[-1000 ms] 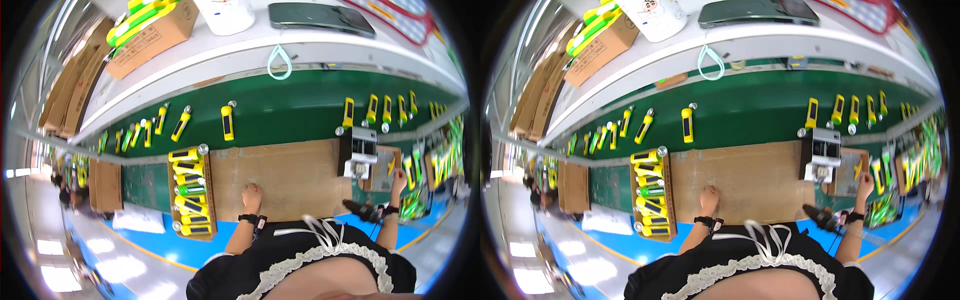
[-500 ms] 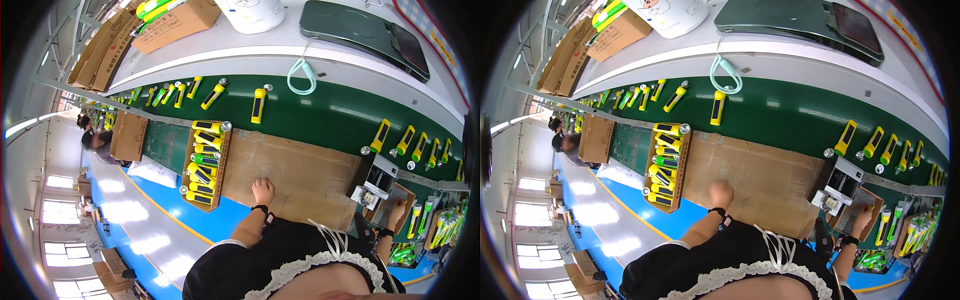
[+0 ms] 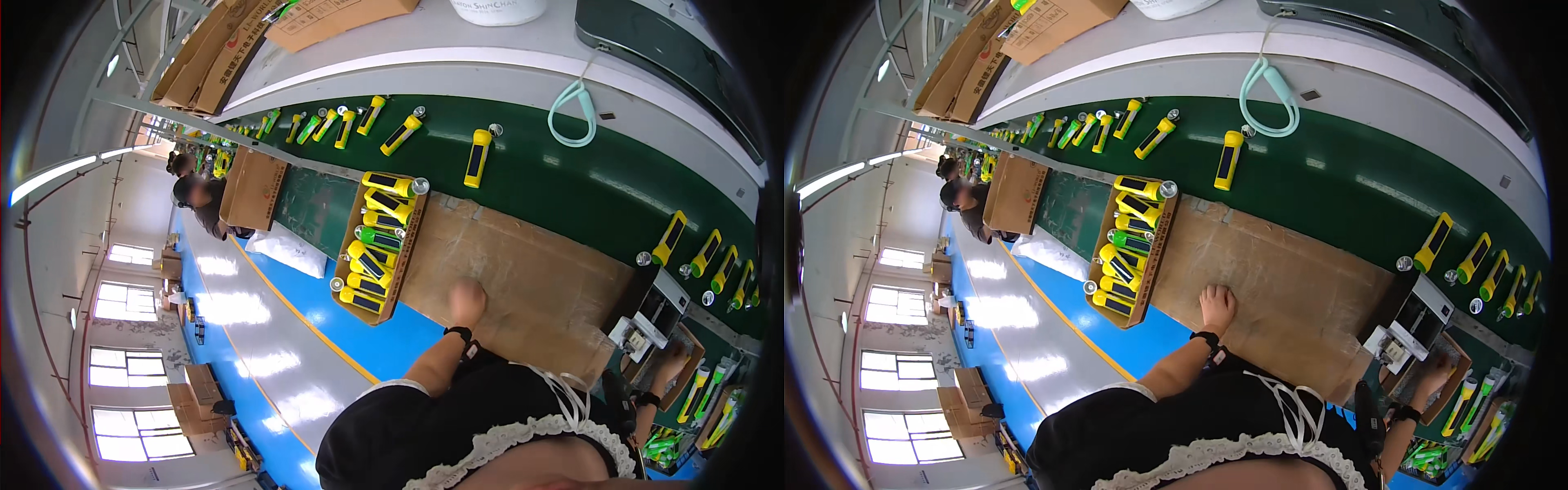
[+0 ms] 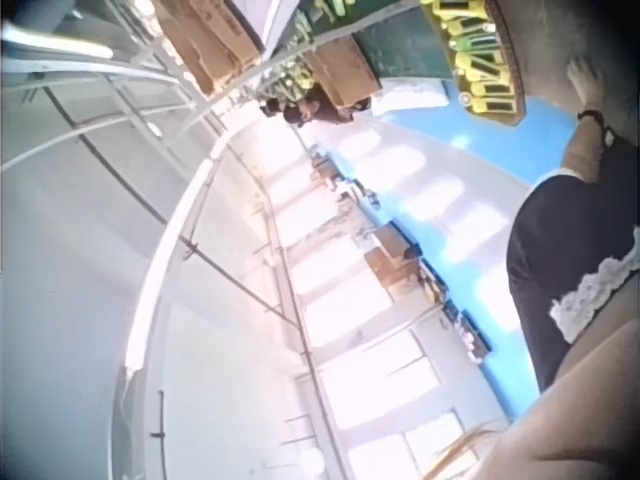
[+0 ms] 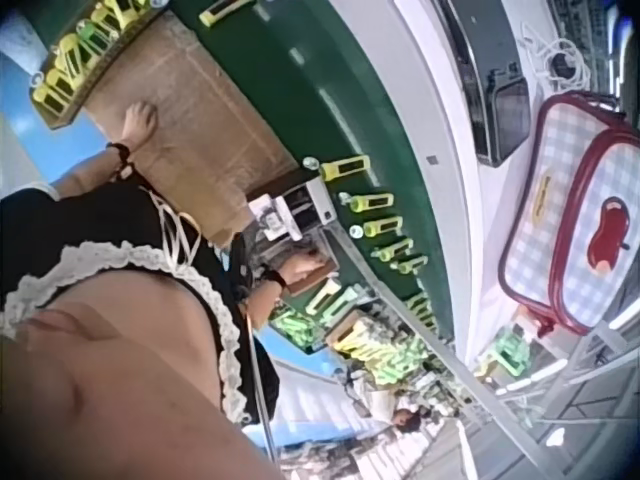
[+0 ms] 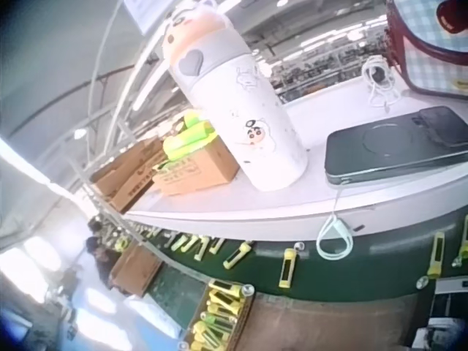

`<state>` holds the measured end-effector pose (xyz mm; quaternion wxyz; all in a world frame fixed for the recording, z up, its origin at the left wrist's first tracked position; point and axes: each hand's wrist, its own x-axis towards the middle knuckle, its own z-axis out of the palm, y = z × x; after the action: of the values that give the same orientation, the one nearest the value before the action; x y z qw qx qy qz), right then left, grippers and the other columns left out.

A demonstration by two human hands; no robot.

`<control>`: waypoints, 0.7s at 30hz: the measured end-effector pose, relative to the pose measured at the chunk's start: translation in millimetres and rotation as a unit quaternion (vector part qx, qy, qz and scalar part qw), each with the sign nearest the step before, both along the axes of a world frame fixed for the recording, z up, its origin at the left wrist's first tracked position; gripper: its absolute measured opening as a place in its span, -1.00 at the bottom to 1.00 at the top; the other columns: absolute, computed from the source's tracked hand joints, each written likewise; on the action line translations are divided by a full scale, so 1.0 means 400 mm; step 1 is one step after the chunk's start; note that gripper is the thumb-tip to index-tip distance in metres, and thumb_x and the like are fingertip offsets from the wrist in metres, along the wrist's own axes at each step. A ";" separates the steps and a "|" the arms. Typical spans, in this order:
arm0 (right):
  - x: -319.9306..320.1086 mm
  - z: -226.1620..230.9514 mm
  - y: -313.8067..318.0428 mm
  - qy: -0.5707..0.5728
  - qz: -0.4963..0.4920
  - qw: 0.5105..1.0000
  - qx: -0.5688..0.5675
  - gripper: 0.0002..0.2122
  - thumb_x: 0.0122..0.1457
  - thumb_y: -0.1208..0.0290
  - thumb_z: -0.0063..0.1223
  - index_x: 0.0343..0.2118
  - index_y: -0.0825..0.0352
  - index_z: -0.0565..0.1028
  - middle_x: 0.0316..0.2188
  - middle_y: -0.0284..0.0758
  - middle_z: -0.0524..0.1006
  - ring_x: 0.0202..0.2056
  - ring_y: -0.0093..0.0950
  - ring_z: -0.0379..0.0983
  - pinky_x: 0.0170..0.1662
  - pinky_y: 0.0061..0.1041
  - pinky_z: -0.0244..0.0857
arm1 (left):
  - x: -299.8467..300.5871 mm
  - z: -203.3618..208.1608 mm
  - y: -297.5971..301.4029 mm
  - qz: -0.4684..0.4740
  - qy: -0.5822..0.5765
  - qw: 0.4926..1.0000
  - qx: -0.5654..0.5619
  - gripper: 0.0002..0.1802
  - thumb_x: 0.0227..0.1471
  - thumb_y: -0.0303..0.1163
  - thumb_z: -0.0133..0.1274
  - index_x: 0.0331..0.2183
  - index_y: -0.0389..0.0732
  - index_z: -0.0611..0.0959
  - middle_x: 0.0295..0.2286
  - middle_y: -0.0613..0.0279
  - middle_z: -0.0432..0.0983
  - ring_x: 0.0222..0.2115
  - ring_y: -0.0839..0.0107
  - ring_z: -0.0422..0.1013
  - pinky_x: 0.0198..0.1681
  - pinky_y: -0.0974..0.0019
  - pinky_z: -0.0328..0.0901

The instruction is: Assembling handheld flashlights using an electric screwdriver and components from an assembly line.

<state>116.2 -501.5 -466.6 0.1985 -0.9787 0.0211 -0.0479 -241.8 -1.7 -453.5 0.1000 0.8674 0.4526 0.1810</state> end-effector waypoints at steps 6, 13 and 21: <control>0.011 0.033 0.064 -0.011 -0.017 1.000 0.008 -0.73 0.13 0.21 -0.08 -0.25 0.29 0.51 -0.31 -0.15 0.54 -0.28 -0.17 0.49 -0.23 -0.27 0.33 | -0.026 -0.003 -0.002 0.009 -0.015 1.000 0.002 -0.85 -0.11 -0.34 -0.02 -0.45 -0.20 0.52 -0.41 0.07 0.36 -0.33 0.06 0.26 -0.22 0.07 0.17; 0.035 0.008 -0.121 -0.037 -0.024 0.999 0.019 -0.75 0.13 0.24 -0.07 -0.24 0.25 0.52 -0.26 -0.18 0.54 -0.26 -0.22 0.49 -0.23 -0.34 0.34 | 0.014 -0.004 -0.038 -0.047 -0.043 0.998 -0.014 -0.89 -0.12 -0.38 -0.02 -0.50 -0.22 0.49 -0.45 0.03 0.35 -0.37 0.03 0.26 -0.28 0.03 0.16; 0.030 0.051 0.078 -0.155 0.076 0.984 0.043 -0.88 -0.01 0.38 0.08 -0.46 0.31 0.54 -0.48 -0.15 0.54 -0.38 -0.19 0.51 -0.32 -0.32 0.36 | -0.040 0.001 0.006 -0.078 -0.057 0.992 0.076 -0.86 -0.08 -0.42 -0.02 -0.55 -0.28 0.44 -0.49 -0.05 0.32 -0.42 -0.04 0.27 -0.35 0.00 0.15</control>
<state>128.2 -470.5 -446.3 0.2444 -0.9488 -0.0826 -0.1823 -257.8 0.6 -453.1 0.0731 0.8935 0.3620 0.2555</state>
